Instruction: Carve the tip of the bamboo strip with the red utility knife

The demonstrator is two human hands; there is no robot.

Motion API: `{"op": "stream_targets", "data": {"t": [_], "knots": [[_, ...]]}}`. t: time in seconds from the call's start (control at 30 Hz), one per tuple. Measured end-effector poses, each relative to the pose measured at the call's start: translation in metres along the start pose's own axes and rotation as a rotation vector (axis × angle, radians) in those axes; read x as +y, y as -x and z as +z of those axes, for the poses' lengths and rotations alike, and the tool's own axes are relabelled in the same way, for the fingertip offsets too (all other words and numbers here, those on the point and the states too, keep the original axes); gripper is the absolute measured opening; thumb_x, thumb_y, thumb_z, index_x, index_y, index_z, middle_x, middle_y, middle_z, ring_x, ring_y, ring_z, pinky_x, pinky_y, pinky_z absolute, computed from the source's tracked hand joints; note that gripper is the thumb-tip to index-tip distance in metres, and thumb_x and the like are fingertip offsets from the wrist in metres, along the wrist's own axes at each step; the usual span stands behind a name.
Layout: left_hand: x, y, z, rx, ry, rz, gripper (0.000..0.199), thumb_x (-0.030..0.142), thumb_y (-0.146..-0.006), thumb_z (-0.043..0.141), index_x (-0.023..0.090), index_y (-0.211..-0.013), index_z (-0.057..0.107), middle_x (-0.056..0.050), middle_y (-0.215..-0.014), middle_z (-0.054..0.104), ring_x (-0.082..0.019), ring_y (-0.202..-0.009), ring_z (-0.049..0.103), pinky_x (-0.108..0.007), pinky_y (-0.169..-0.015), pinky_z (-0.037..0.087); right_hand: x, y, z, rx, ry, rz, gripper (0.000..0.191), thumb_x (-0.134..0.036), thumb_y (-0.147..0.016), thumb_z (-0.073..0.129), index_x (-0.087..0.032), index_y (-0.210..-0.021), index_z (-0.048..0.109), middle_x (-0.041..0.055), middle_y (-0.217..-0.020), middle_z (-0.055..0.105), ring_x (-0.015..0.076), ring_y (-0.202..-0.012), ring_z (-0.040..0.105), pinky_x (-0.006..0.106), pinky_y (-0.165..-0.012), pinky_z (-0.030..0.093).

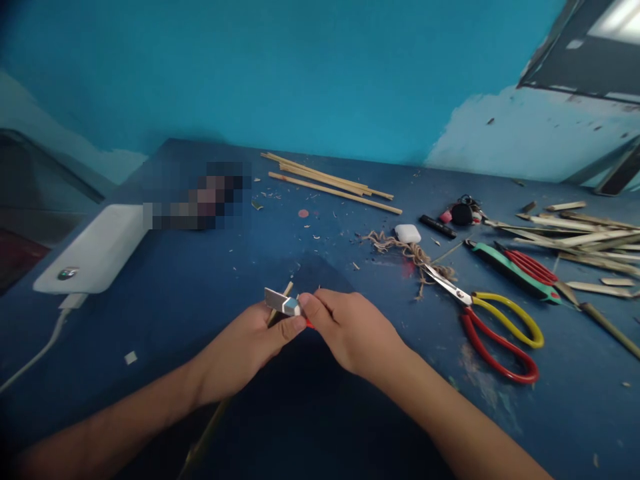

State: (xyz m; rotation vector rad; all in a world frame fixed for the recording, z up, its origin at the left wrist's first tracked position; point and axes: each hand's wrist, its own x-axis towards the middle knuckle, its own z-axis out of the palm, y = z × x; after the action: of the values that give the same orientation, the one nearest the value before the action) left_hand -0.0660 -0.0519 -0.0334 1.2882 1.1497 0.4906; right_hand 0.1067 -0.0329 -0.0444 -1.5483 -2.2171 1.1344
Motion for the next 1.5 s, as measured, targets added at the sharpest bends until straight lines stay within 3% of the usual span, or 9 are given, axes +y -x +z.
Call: {"op": "stream_targets", "data": {"t": [0.13, 0.2, 0.37, 0.5, 0.73, 0.97, 1.33, 1.5], "knots": [[-0.005, -0.002, 0.001, 0.034, -0.003, 0.065, 0.024, 0.040, -0.085, 0.046, 0.019, -0.080, 0.055, 0.001, -0.076, 0.058, -0.017, -0.085, 0.054, -0.029, -0.079, 0.040, -0.001, 0.001, 0.003, 0.031, 0.033, 0.015, 0.044, -0.049, -0.094, 0.028, -0.021, -0.063, 0.041, -0.0023, -0.057, 0.048, 0.0130, -0.053, 0.042, 0.025, -0.051, 0.030], [-0.006, -0.002, 0.001, 0.046, -0.005, 0.080, 0.024, 0.040, -0.086, 0.045, 0.019, -0.083, 0.056, 0.000, -0.086, 0.060, -0.018, -0.089, 0.054, -0.029, -0.081, 0.039, -0.002, 0.001, 0.005, 0.047, 0.043, 0.027, 0.043, -0.049, -0.094, 0.028, -0.021, -0.063, 0.040, -0.0022, -0.058, 0.048, 0.0132, -0.054, 0.042, 0.025, -0.051, 0.030], [0.000, 0.000, 0.001, 0.101, -0.041, 0.015, 0.026, 0.041, -0.085, 0.046, 0.017, -0.087, 0.056, -0.001, -0.078, 0.060, -0.018, -0.081, 0.055, -0.029, -0.072, 0.042, -0.003, 0.000, 0.008, 0.083, 0.037, 0.036, 0.043, -0.048, -0.095, 0.026, -0.021, -0.064, 0.040, -0.0022, -0.058, 0.049, 0.0134, -0.054, 0.042, 0.026, -0.051, 0.029], [0.001, 0.001, 0.001, 0.095, -0.013, 0.011, 0.030, 0.041, -0.086, 0.046, 0.017, -0.103, 0.054, -0.003, -0.094, 0.063, -0.020, -0.090, 0.056, -0.031, -0.081, 0.042, -0.002, -0.001, 0.008, 0.085, 0.013, 0.029, 0.043, -0.047, -0.095, 0.027, -0.021, -0.064, 0.040, -0.0025, -0.057, 0.047, 0.0131, -0.053, 0.042, 0.025, -0.051, 0.029], [-0.011, -0.004, 0.000, 0.067, 0.082, 0.064, 0.031, 0.043, -0.081, 0.054, 0.017, -0.098, 0.053, -0.005, -0.099, 0.063, -0.022, -0.097, 0.056, -0.033, -0.084, 0.042, -0.001, -0.001, 0.001, -0.062, -0.146, 0.025, 0.044, -0.049, -0.094, 0.028, -0.020, -0.064, 0.042, -0.0036, -0.057, 0.044, 0.0116, -0.054, 0.041, 0.023, -0.049, 0.031], [-0.015, -0.003, 0.001, 0.077, 0.111, 0.043, 0.029, 0.044, -0.078, 0.057, 0.018, -0.091, 0.053, -0.003, -0.092, 0.062, -0.022, -0.094, 0.057, -0.033, -0.081, 0.042, 0.002, -0.001, -0.002, -0.159, -0.257, 0.108, 0.047, -0.055, -0.091, 0.028, -0.020, -0.064, 0.042, -0.0052, -0.052, 0.040, 0.0101, -0.047, 0.039, 0.022, -0.044, 0.031], [-0.024, -0.006, 0.006, 0.186, 0.078, 0.097, 0.026, 0.044, -0.080, 0.055, 0.019, -0.090, 0.053, 0.001, -0.082, 0.056, -0.017, -0.081, 0.052, -0.028, -0.072, 0.040, 0.003, -0.004, 0.009, 0.056, -0.013, 0.024, 0.045, -0.051, -0.093, 0.029, -0.021, -0.061, 0.039, -0.0036, -0.055, 0.043, 0.0127, -0.053, 0.039, 0.025, -0.051, 0.031], [-0.020, -0.003, 0.011, 0.276, 0.014, 0.030, 0.028, 0.047, -0.081, 0.053, 0.019, -0.084, 0.053, 0.004, -0.072, 0.049, -0.013, -0.067, 0.044, -0.025, -0.061, 0.037, 0.001, -0.005, 0.012, 0.115, 0.005, 0.051, 0.045, -0.050, -0.094, 0.028, -0.021, -0.061, 0.039, -0.0036, -0.054, 0.044, 0.0131, -0.051, 0.041, 0.025, -0.050, 0.029]]}}
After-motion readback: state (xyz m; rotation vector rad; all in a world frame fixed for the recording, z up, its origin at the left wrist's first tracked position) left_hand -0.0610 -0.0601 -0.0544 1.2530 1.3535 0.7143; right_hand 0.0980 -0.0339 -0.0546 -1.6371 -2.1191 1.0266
